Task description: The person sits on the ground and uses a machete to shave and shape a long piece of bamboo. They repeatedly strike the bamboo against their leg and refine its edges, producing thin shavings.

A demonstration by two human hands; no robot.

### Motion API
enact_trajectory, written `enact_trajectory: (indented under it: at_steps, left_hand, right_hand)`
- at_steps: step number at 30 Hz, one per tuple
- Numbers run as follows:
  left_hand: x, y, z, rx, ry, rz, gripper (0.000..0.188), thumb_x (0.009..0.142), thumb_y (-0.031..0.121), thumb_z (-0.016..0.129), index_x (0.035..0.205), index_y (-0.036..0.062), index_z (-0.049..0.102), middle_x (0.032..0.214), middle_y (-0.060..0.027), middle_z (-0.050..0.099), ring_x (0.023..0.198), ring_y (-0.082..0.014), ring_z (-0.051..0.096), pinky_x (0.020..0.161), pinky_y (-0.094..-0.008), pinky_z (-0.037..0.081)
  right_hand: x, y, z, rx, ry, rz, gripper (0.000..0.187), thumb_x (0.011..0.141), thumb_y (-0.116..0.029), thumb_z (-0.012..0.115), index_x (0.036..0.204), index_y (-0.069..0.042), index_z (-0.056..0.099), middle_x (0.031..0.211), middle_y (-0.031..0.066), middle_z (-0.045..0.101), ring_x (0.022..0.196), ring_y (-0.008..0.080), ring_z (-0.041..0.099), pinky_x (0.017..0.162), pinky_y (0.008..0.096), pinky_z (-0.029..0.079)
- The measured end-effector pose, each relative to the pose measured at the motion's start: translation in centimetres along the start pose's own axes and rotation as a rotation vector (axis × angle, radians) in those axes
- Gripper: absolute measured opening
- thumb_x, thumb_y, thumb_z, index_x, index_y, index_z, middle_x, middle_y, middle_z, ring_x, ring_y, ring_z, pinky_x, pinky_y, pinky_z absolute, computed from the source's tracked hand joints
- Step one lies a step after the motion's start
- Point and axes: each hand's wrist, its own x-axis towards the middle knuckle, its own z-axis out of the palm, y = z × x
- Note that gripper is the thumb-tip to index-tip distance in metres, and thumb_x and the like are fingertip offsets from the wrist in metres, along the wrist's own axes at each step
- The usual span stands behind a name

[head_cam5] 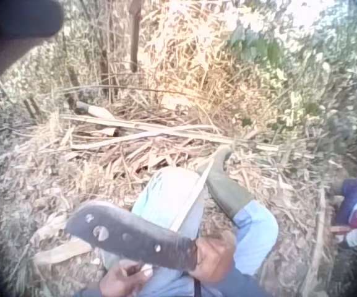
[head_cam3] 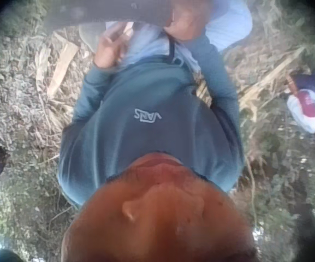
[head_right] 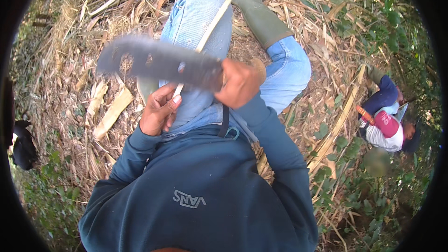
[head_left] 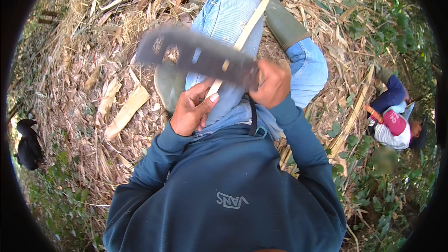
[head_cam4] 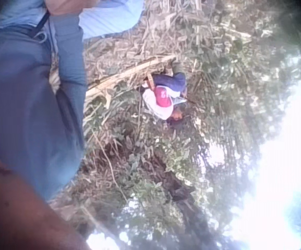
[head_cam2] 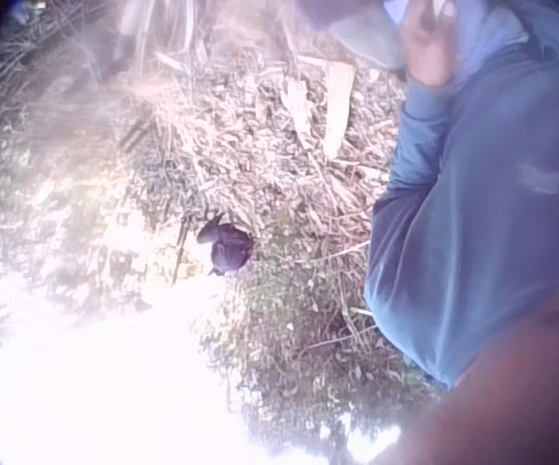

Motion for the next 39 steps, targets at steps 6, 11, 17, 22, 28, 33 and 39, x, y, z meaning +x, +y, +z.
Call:
enact_trajectory:
  at_steps: [6, 11, 17, 22, 28, 33, 39]
  left_hand:
    - [0.4, 0.4, 0.2, -0.140, -0.061, 0.005, 0.036, 0.097, 0.013, 0.058, 0.131, 0.0028, 0.052, 0.061, 0.0016, 0.047, 0.039, -0.0054, 0.038, 0.035, -0.0196, 0.031]
    - [0.9, -0.1, 0.1, -0.236, -0.149, 0.040, 0.052, 0.098, 0.017, 0.055, 0.146, 0.0050, 0.037, 0.068, 0.0002, 0.043, 0.040, -0.0044, 0.036, 0.034, -0.0180, 0.031]
    - [0.6, 0.2, 0.9, -0.159, -0.134, 0.065, 0.064, 0.098, 0.012, 0.052, 0.154, 0.0123, 0.022, 0.067, 0.0004, 0.043, 0.039, -0.0048, 0.036, 0.033, -0.0186, 0.032]
    - [0.4, 0.0, 0.4, -0.163, -0.194, 0.083, 0.064, 0.097, 0.018, 0.055, 0.154, 0.0117, 0.025, 0.074, -0.0015, 0.046, 0.039, -0.0054, 0.034, 0.033, -0.0189, 0.032]
    - [0.5, -0.4, -0.1, -0.347, -0.186, -0.015, 0.045, 0.101, 0.024, 0.049, 0.142, 0.0091, 0.040, 0.075, -0.0033, 0.043, 0.042, -0.0058, 0.035, 0.034, -0.0182, 0.031]
    - [1.0, -0.3, -0.2, -0.606, -0.298, -0.038, 0.042, 0.102, 0.021, 0.045, 0.141, 0.0092, 0.035, 0.080, -0.0055, 0.042, 0.043, -0.0068, 0.036, 0.034, -0.0184, 0.032]
    - [0.8, -1.7, -2.3, -0.634, -0.251, -0.108, 0.035, 0.101, 0.022, 0.047, 0.135, 0.0127, 0.040, 0.080, -0.0054, 0.042, 0.045, -0.0072, 0.037, 0.035, -0.0191, 0.032]
  right_hand:
    - [1.8, 1.4, 0.5, 0.018, 0.051, 0.084, 0.031, 0.074, -0.028, 0.075, 0.071, -0.003, 0.057, 0.064, 0.0192, 0.056, 0.062, 0.0398, 0.059, 0.055, 0.0456, 0.044]
    - [1.4, -0.3, 0.3, 0.020, 0.033, 0.180, 0.027, 0.074, -0.025, 0.072, 0.072, -0.002, 0.057, 0.063, 0.0195, 0.057, 0.061, 0.0405, 0.060, 0.056, 0.0468, 0.045]
    - [2.0, 2.8, -1.3, -0.097, 0.045, 0.115, 0.031, 0.075, -0.030, 0.073, 0.074, -0.002, 0.059, 0.065, 0.0205, 0.059, 0.064, 0.0404, 0.062, 0.057, 0.0477, 0.047]
    - [2.2, 3.0, -1.1, -0.092, 0.006, 0.298, 0.028, 0.074, -0.027, 0.074, 0.080, -0.002, 0.063, 0.069, 0.0211, 0.062, 0.069, 0.0395, 0.064, 0.060, 0.0468, 0.049]
    - [-0.7, 3.0, 0.2, -0.023, 0.046, 0.017, 0.026, 0.075, -0.027, 0.071, 0.074, -0.004, 0.059, 0.067, 0.0185, 0.059, 0.066, 0.0378, 0.062, 0.059, 0.0468, 0.046]
    - [1.6, 2.5, -0.3, -0.026, 0.019, 0.283, 0.027, 0.077, -0.027, 0.071, 0.075, -0.003, 0.060, 0.068, 0.0230, 0.061, 0.068, 0.0401, 0.064, 0.060, 0.0482, 0.048]
    - [-0.6, 1.4, 0.5, -0.028, 0.035, -0.072, 0.024, 0.070, -0.024, 0.070, 0.073, -0.005, 0.055, 0.065, 0.0179, 0.058, 0.063, 0.0393, 0.060, 0.060, 0.0484, 0.046]
